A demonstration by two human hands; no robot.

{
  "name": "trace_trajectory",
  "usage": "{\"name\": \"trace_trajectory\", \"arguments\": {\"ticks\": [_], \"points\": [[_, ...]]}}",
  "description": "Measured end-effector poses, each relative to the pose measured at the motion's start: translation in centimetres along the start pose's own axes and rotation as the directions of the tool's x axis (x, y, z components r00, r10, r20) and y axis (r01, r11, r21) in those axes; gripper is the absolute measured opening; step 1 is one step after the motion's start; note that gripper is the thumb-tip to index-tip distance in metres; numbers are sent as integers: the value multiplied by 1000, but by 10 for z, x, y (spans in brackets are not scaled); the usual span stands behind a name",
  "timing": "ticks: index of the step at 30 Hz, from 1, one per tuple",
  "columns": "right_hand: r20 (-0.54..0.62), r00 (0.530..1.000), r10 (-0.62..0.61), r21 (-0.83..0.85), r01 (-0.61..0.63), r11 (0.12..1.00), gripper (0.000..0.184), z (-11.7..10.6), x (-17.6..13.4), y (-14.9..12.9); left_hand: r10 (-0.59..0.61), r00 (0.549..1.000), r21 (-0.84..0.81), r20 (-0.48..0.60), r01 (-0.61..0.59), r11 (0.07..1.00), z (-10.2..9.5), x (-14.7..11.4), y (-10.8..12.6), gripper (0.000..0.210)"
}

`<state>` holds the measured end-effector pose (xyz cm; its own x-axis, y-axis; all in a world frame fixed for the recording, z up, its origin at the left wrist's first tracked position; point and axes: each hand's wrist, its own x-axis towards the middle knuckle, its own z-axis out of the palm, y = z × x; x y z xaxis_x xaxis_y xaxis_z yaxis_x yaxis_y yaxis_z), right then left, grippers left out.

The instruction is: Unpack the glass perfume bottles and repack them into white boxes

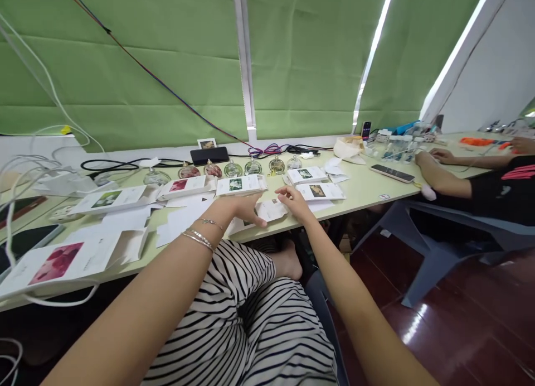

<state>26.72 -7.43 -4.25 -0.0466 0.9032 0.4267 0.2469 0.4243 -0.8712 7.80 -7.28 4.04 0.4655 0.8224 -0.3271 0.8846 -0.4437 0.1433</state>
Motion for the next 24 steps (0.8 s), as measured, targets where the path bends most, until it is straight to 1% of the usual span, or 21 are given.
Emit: {"name": "trace_trajectory", "arguments": {"ticks": [1, 2, 5, 7, 10, 13, 15, 17, 20, 24], "points": [[-2, 1000, 2, -42, -2, 999, 23, 0, 0, 0, -5, 1000, 0, 19, 5, 1000, 0, 2, -2, 127], [26, 1000, 8, -75, -6, 997, 27, 0, 0, 1, -15, 999, 2, 37, 15, 1000, 0, 4, -4, 129], [197, 979, 49, -129, -24, 991, 36, 0, 1, 1, -44, 996, 25, 74, 42, 999, -1, 8, -9, 130], [250, 965, 78, -125, -48, 991, 38, 1, 2, 1, -34, 997, 49, 70, 31, 998, -2, 10, -12, 124], [271, 957, 103, -82, -84, 993, 41, 2, 4, 1, -3, 999, 62, 39, 0, 998, -5, 10, -17, 109], [303, 947, 106, -4, -110, 994, 44, 1, 5, -1, -3, 1000, 56, 16, 2, 998, -9, 7, -20, 97], [323, 941, 101, 70, -130, 989, 45, -1, 4, -3, -29, 999, 51, 20, 28, 998, -12, 4, -20, 93], [338, 936, 99, 103, -141, 985, 50, -2, 4, -6, -60, 998, 41, 22, 59, 997, -14, 1, -20, 93], [356, 929, 100, 38, -121, 992, 61, -3, 3, -7, -79, 996, 36, 28, 78, 996, -14, -1, -21, 94], [370, 924, 93, -52, -79, 996, 65, -2, 3, -4, -78, 996, 62, 35, 76, 995, -14, 3, -24, 91]]}}
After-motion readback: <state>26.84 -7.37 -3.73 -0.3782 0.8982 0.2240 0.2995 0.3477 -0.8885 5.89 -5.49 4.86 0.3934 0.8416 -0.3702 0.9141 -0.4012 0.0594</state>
